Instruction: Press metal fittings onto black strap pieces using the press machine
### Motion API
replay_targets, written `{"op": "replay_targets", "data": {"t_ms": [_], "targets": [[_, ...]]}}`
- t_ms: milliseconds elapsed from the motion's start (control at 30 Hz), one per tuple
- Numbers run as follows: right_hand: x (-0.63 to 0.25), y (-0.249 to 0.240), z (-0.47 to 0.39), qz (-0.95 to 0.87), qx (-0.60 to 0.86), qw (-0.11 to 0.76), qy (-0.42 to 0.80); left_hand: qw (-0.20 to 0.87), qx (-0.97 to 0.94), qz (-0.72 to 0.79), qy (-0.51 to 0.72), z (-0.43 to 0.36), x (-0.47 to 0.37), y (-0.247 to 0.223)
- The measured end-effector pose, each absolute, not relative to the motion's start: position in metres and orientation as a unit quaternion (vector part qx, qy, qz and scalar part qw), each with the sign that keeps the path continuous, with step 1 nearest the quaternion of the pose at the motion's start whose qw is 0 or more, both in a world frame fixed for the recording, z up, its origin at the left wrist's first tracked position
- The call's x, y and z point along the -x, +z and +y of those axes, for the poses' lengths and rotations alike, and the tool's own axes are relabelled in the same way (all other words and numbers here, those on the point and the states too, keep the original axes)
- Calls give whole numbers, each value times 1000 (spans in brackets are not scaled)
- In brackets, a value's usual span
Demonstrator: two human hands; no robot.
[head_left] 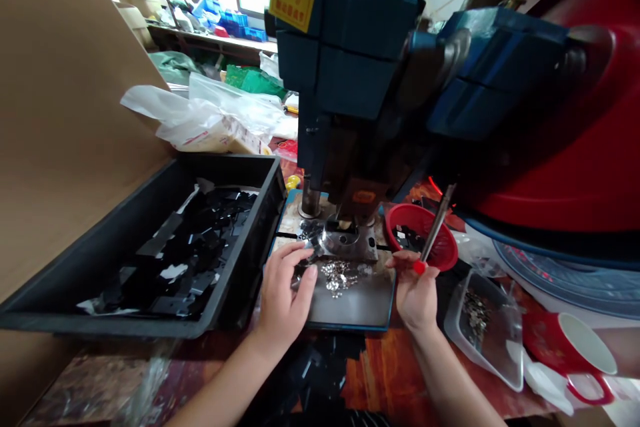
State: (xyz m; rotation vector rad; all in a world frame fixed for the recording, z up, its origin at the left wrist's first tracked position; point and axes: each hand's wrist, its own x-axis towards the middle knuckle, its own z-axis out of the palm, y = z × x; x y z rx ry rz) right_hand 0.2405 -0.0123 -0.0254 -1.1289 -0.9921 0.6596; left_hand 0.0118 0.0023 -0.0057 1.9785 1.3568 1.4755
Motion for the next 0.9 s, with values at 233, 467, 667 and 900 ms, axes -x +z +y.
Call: {"op": "replay_targets", "data": {"t_ms": [233, 467, 667, 900], "targets": [[-226, -3, 31, -515, 623, 528, 260, 181, -689, 497, 495, -17, 15, -9], [-220, 9, 63, -601, 659, 403, 205, 247, -862, 381, 226, -71, 27, -28], [-270, 17, 32, -463, 696, 526, 155, 234, -914, 318, 91, -79, 20, -54], [-281, -5, -26, -492, 753, 422, 112, 186, -920, 332, 96, -75, 8, -53]]}}
